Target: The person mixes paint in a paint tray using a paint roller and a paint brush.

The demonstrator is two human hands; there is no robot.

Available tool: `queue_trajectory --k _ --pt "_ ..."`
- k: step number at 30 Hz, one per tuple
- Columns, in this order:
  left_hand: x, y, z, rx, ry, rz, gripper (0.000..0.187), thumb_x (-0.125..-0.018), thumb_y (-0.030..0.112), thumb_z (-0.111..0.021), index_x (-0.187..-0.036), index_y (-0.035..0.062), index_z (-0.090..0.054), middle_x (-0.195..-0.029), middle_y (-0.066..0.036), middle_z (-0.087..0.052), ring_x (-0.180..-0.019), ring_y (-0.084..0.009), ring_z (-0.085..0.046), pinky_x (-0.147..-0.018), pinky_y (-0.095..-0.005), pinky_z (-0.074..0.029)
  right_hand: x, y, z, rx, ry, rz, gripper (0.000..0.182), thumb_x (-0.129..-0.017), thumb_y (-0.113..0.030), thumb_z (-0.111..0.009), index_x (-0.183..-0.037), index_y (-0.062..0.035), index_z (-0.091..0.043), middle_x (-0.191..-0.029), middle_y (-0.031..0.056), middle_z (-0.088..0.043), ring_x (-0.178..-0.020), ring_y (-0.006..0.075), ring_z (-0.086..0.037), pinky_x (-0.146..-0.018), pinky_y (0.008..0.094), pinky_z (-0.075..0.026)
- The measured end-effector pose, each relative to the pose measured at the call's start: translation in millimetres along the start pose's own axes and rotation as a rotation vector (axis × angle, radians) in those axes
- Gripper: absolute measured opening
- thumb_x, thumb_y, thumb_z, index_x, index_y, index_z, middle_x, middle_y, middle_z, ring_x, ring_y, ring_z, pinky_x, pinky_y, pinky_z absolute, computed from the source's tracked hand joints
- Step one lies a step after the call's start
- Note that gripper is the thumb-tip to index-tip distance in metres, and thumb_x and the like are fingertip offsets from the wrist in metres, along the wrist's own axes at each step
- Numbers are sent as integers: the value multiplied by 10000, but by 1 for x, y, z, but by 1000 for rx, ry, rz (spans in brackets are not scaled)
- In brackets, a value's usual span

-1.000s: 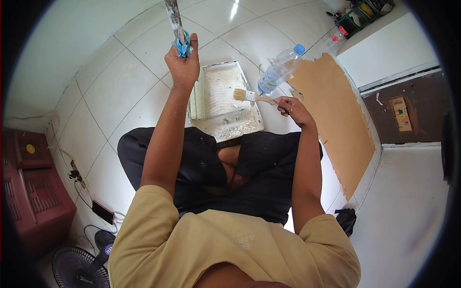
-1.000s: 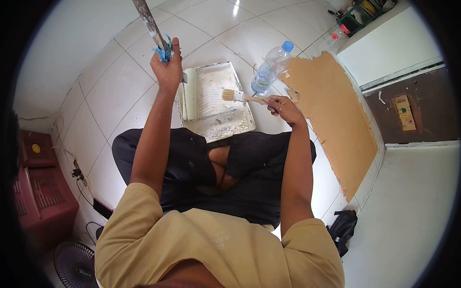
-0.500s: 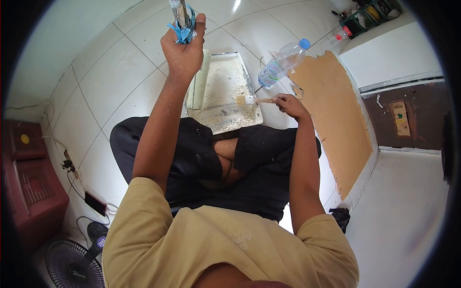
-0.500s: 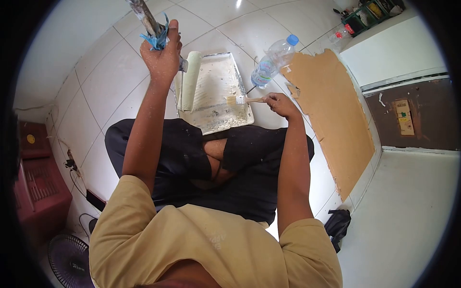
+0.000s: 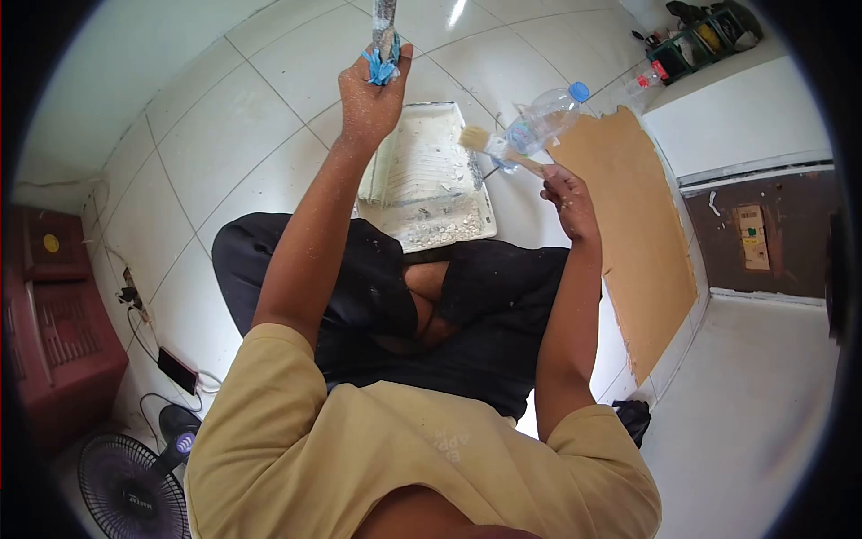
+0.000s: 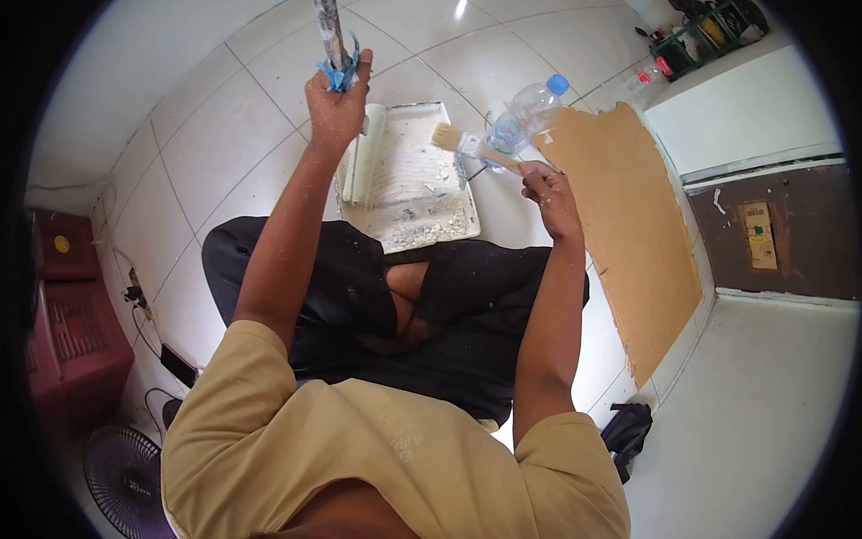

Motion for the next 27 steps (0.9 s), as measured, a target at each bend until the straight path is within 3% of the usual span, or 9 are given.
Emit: queue_trajectory --k 2,6,8,12,14,17,21,25,27 --pt "-5 -7 2 19 8 -19 368 -1026 302 -732 -807 45 -586 -621 16 -521 -626 -81 -424 -563 -321 -401 -6 3 2 -277 -50 13 323 -1019 -353 -717 -1102 -43 -756 -846 -30 -586 -766 70 -545 -837 261 -534" --pt "-7 -16 5 74 40 37 406 -1020 283 -741 -749 54 -544 -612 23 -503 -624 -89 -411 -564 -329 -392 -7 2 1 -168 -4 -57 292 -1014 -322 -717 -1087 -42 -754 -844 -29 -593 -770 77 -554 -782 261 -518" --pt "-4 -21 9 95 51 93 418 -1015 267 -750 -718 49 -551 -611 19 -523 -616 -90 -429 -564 -321 -392 -8 15 0 470 -25 -160 240 -1015 -276 -703 -1062 -47 -756 -853 -29 -606 -777 83 -560 -714 255 -480" --pt "5 8 8 275 22 70 341 -1016 239 -743 -766 43 -617 -622 -1 -567 -610 -88 -476 -561 -311 -406 -6 20 7 477 14 -178 208 -1015 -240 -689 -1057 -46 -749 -789 -39 -586 -716 80 -527 -654 252 -431" --pt "2 -16 -3 167 33 65 335 -1015 227 -741 -768 39 -614 -620 -7 -566 -606 -87 -481 -558 -310 -407 -9 20 7 -73 15 -111 220 -1019 -255 -690 -1065 -45 -739 -753 -46 -556 -671 76 -481 -633 254 -418" --pt "-9 -19 -3 -10 30 2 324 -1013 199 -736 -772 23 -611 -614 -20 -561 -588 -87 -487 -546 -313 -412 -9 26 4 -255 -106 -220 228 -1026 -265 -689 -1076 -47 -733 -745 -53 -519 -664 67 -442 -629 249 -399" --pt "-1 -23 -5 192 56 122 353 -1017 221 -738 -751 36 -596 -605 -6 -547 -568 -90 -459 -523 -326 -394 -13 49 7 180 -90 -217 234 -1029 -295 -691 -1053 -63 -707 -765 -59 -488 -686 50 -426 -644 237 -380" --pt "-1 -27 3 73 53 74 361 -999 301 -773 -777 65 -613 -656 2 -604 -570 -81 -554 -516 -266 -435 2 0 -1 -222 -33 -78 202 -1027 -304 -672 -1044 -102 -669 -741 -66 -433 -651 54 -414 -722 247 -459" --pt "-2 -26 2 80 72 72 402 -1025 275 -732 -737 53 -560 -598 12 -519 -597 -92 -440 -547 -342 -389 2 -3 0 -324 -88 -70 228 -1025 -302 -670 -1088 -84 -654 -720 -69 -396 -592 63 -379 -751 262 -493"
Point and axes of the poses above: each hand's wrist, its own x-axis away from the middle knuckle, its own z-axis out of the back of the hand, y = z × x, the point moved 7 cm from there along -x, towards the middle knuckle
